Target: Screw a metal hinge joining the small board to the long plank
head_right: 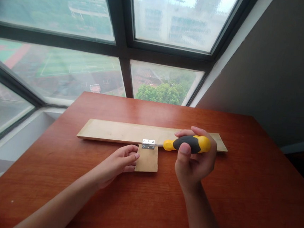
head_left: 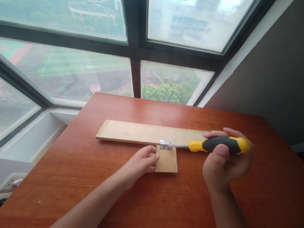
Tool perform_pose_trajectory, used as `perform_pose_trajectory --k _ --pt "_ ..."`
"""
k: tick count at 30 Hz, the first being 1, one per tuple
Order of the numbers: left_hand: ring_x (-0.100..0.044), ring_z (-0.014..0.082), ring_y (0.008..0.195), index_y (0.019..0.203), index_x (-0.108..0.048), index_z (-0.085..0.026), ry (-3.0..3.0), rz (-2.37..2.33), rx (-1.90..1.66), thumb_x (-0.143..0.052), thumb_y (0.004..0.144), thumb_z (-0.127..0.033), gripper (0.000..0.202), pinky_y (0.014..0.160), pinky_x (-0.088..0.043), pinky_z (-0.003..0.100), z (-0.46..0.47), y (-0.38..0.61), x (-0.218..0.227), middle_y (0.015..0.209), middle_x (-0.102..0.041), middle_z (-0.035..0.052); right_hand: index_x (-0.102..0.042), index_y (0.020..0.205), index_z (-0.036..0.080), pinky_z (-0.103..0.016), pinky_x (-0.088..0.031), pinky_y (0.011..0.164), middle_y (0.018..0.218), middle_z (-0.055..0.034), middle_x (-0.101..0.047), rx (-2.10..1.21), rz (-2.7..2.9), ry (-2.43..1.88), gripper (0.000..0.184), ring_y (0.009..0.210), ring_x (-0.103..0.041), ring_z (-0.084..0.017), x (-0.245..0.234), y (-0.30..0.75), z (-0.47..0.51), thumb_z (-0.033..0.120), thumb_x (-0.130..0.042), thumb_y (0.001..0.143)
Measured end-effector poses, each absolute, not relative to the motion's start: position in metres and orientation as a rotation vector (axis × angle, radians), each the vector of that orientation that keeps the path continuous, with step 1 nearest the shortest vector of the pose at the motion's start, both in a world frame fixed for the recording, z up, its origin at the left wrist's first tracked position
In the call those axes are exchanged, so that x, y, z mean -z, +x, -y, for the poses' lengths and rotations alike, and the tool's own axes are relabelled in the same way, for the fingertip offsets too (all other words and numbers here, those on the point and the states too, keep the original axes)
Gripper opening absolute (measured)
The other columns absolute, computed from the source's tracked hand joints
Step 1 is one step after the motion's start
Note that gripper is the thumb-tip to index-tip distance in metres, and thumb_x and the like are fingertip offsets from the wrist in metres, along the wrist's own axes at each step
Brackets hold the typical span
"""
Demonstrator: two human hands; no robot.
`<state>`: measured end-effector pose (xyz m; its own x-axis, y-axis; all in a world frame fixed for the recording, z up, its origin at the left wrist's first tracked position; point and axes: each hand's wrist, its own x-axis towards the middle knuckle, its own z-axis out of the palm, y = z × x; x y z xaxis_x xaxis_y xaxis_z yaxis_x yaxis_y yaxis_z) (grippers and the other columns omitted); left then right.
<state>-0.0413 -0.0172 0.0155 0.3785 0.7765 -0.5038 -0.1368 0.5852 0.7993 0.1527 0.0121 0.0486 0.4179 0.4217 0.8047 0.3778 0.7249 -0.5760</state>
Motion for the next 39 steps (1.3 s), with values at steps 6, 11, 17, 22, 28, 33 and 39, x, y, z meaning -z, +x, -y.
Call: perform_pose_trajectory --k 6,11,17,22,28,33,39 --pt "-0.064 0.0142 0.084 0.109 -0.053 -0.016 0.762 -1.037 -0.646 -0.067 0.083 -0.028 0.032 0.078 -0.049 0.027 0.017 -0.04 -0.021 0.092 -0.068 0.0061 -0.06 0.103 0.014 -0.037 -0.047 0.062 0.068 -0.0032 -0.066 0.027 1.137 -0.836 0.032 0.056 -0.06 -0.019 -0.051 0.155 -0.013 0.037 -0.061 0.081" --pt "-0.062 0.0119 0.078 0.103 -0.053 -0.016 0.773 -1.03 -0.643 -0.068 0.081 -0.025 0.029 0.071 -0.046 0.022 0.017 -0.039 -0.02 0.088 -0.067 0.0046 -0.06 0.101 0.015 -0.038 -0.047 0.064 0.067 -0.0017 -0.065 0.073 1.119 -0.885 0.033 0.056 -0.06 -0.018 -0.051 0.16 -0.014 0.042 -0.06 0.081" --pt "-0.06 0.0108 0.071 0.098 -0.05 -0.017 0.782 -0.996 -0.673 -0.066 0.08 -0.022 0.025 0.068 -0.046 0.023 0.018 -0.038 -0.014 0.081 -0.064 0.0012 -0.06 0.101 0.015 -0.039 -0.048 0.065 0.067 -0.0027 -0.065 0.039 1.124 -0.894 0.033 0.057 -0.06 -0.019 -0.051 0.161 -0.013 0.041 -0.06 0.081" --pt "-0.06 0.0109 0.072 0.098 -0.05 -0.018 0.789 -0.989 -0.69 -0.066 0.079 -0.022 0.025 0.068 -0.045 0.022 0.018 -0.036 -0.014 0.087 -0.066 0.0033 -0.06 0.101 0.016 -0.037 -0.047 0.06 0.066 -0.0009 -0.065 0.018 1.163 -0.843 0.031 0.055 -0.058 -0.018 -0.053 0.158 -0.012 0.04 -0.059 0.082" --pt "-0.063 0.0134 0.078 0.098 -0.051 -0.018 0.706 -0.971 -0.709 -0.069 0.075 -0.022 0.029 0.073 -0.049 0.026 0.019 -0.033 -0.018 0.091 -0.067 0.0052 -0.06 0.101 0.016 -0.037 -0.048 0.059 0.068 -0.0018 -0.065 0.024 1.202 -0.855 0.031 0.056 -0.06 -0.019 -0.055 0.159 -0.01 0.039 -0.061 0.08" --pt "-0.063 0.0128 0.077 0.098 -0.051 -0.018 0.673 -0.983 -0.728 -0.068 0.075 -0.022 0.029 0.073 -0.05 0.027 0.02 -0.031 -0.016 0.093 -0.067 0.0052 -0.059 0.099 0.017 -0.037 -0.047 0.06 0.065 -0.0004 -0.064 0.1 1.126 -0.888 0.033 0.053 -0.06 -0.019 -0.054 0.165 -0.014 0.045 -0.059 0.081" --pt "-0.059 0.0102 0.071 0.097 -0.051 -0.018 0.684 -0.995 -0.731 -0.066 0.075 -0.019 0.026 0.07 -0.048 0.024 0.02 -0.03 -0.015 0.088 -0.065 0.0028 -0.059 0.1 0.017 -0.036 -0.046 0.061 0.065 -0.0009 -0.063 0.092 1.104 -0.896 0.032 0.053 -0.06 -0.019 -0.055 0.164 -0.015 0.043 -0.058 0.081"
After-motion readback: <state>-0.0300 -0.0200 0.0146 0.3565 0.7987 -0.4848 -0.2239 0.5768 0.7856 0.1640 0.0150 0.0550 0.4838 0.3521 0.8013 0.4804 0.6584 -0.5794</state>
